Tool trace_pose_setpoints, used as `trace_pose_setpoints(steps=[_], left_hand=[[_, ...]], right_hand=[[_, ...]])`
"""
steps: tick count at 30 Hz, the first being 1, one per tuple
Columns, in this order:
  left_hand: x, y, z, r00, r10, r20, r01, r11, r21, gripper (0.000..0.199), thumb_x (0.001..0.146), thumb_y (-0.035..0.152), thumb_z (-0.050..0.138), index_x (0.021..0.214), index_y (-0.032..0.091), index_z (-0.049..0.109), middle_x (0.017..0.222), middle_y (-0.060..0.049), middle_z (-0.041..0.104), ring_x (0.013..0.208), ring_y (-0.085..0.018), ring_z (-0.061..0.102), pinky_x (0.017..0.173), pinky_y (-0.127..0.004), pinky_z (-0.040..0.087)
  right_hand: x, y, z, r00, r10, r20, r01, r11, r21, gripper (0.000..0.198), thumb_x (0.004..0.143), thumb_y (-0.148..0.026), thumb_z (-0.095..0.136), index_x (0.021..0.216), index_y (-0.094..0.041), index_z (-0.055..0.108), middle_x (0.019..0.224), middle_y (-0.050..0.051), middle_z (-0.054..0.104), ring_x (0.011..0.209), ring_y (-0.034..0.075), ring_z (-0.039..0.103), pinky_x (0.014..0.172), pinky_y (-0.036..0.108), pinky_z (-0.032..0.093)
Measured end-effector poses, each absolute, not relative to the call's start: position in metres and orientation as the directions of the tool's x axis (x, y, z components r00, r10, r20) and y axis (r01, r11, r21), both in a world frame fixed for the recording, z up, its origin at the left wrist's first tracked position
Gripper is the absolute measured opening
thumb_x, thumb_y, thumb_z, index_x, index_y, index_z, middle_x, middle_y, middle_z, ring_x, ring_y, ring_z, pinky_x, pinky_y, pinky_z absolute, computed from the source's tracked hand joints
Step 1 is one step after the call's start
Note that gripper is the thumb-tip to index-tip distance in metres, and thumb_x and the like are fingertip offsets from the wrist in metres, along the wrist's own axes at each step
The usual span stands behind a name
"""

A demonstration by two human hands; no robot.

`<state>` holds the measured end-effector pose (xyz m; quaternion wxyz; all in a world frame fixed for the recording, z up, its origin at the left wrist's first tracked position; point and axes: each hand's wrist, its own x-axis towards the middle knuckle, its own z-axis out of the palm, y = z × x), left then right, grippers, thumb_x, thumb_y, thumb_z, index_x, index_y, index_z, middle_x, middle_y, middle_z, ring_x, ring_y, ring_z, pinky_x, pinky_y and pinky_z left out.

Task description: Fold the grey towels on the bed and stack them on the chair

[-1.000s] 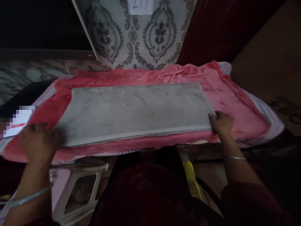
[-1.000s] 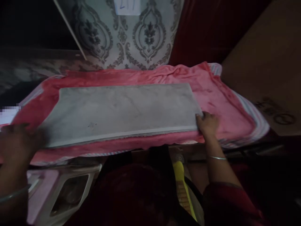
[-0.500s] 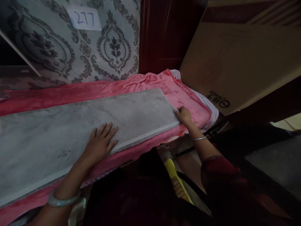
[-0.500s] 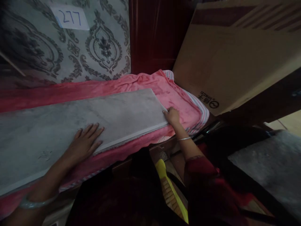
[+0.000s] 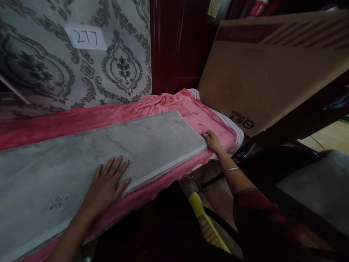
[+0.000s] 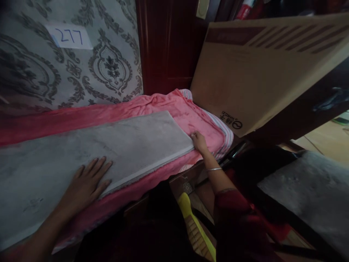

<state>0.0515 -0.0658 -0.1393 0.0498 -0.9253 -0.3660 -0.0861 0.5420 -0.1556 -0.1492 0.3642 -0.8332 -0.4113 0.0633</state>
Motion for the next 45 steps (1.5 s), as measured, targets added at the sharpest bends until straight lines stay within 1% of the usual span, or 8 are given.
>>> trace_pose_setpoints(steps=[4,10,19,30,33,36,40,45], left_hand=[[0.051,-0.064,-0.142,0.719,0.657,0.229,0.679,-0.733,-0.029,0.061,0.099,0.049,0.034,0.152,0.023,0.049,0.16,-0.012,0.04,0.15,-0.037,0.033,0.116,-0.064,0.031],[0.05,-0.062,-0.142,0.733,0.642,0.226,0.665,-0.746,-0.039,0.062,0.098,0.05,0.033,0.151,0.022,0.049,0.16,-0.013,0.04,0.149,-0.038,0.034,0.115,-0.064,0.033],[0.053,-0.065,-0.139,0.721,0.664,0.199,0.679,-0.735,-0.008,0.063,0.098,0.051,0.035,0.152,0.021,0.048,0.161,-0.014,0.039,0.15,-0.039,0.031,0.117,-0.064,0.029],[0.056,-0.074,-0.131,0.708,0.694,0.132,0.701,-0.713,-0.006,0.062,0.099,0.05,0.04,0.154,0.023,0.044,0.163,-0.013,0.034,0.152,-0.037,0.027,0.119,-0.062,0.026],[0.057,-0.077,-0.131,0.708,0.693,0.136,0.698,-0.716,0.014,0.061,0.099,0.05,0.04,0.155,0.025,0.042,0.164,-0.012,0.033,0.153,-0.037,0.026,0.119,-0.063,0.024],[0.058,-0.079,-0.131,0.706,0.697,0.125,0.699,-0.715,0.034,0.061,0.1,0.049,0.04,0.156,0.027,0.04,0.166,-0.011,0.03,0.154,-0.036,0.023,0.12,-0.063,0.022],[0.059,-0.085,-0.127,0.696,0.713,0.088,0.711,-0.701,0.059,0.06,0.1,0.05,0.041,0.157,0.029,0.038,0.167,-0.009,0.028,0.155,-0.035,0.02,0.122,-0.062,0.019],[0.052,-0.105,-0.128,0.621,0.78,0.069,0.777,-0.625,0.078,0.063,0.099,0.052,0.045,0.157,0.031,0.037,0.167,-0.007,0.027,0.155,-0.038,0.016,0.122,-0.063,0.018]], right_hand=[[0.548,-0.168,-0.142,0.623,0.766,0.157,0.615,-0.356,-0.704,0.034,0.093,-0.047,0.034,0.073,-0.022,0.048,0.066,-0.001,0.052,0.064,0.015,0.048,0.061,0.026,0.042],[0.543,-0.17,-0.136,0.651,0.75,0.116,0.609,-0.426,-0.669,0.026,0.087,-0.043,0.048,0.076,-0.02,0.053,0.069,-0.001,0.055,0.064,0.014,0.049,0.061,0.025,0.039],[0.53,-0.173,-0.132,0.645,0.762,0.051,0.702,-0.566,-0.433,0.019,0.089,-0.033,0.06,0.082,-0.016,0.067,0.083,0.007,0.07,0.079,0.019,0.061,0.068,0.026,0.039],[0.504,-0.183,-0.13,0.684,0.724,0.092,0.724,-0.659,-0.204,0.034,0.098,-0.031,0.047,0.119,-0.012,0.067,0.115,0.02,0.069,0.105,0.032,0.062,0.084,0.038,0.047],[0.478,-0.176,-0.124,0.567,0.783,0.257,0.824,-0.543,-0.164,0.042,0.097,-0.026,0.045,0.132,-0.01,0.061,0.129,0.024,0.061,0.12,0.038,0.054,0.096,0.049,0.045],[0.431,-0.157,-0.121,0.282,0.887,0.365,0.956,-0.227,-0.186,0.05,0.1,-0.033,0.043,0.146,-0.014,0.052,0.147,0.02,0.051,0.134,0.035,0.044,0.109,0.053,0.037],[0.368,-0.134,-0.131,-0.011,0.955,0.295,0.99,0.052,-0.132,0.06,0.101,-0.049,0.044,0.157,-0.029,0.038,0.166,0.008,0.028,0.15,0.035,0.023,0.116,0.059,0.026],[0.349,-0.14,-0.154,-0.066,0.982,0.179,0.992,0.084,-0.098,0.056,0.103,-0.048,0.039,0.157,-0.032,0.039,0.164,0.004,0.032,0.151,0.035,0.024,0.117,0.06,0.024]])
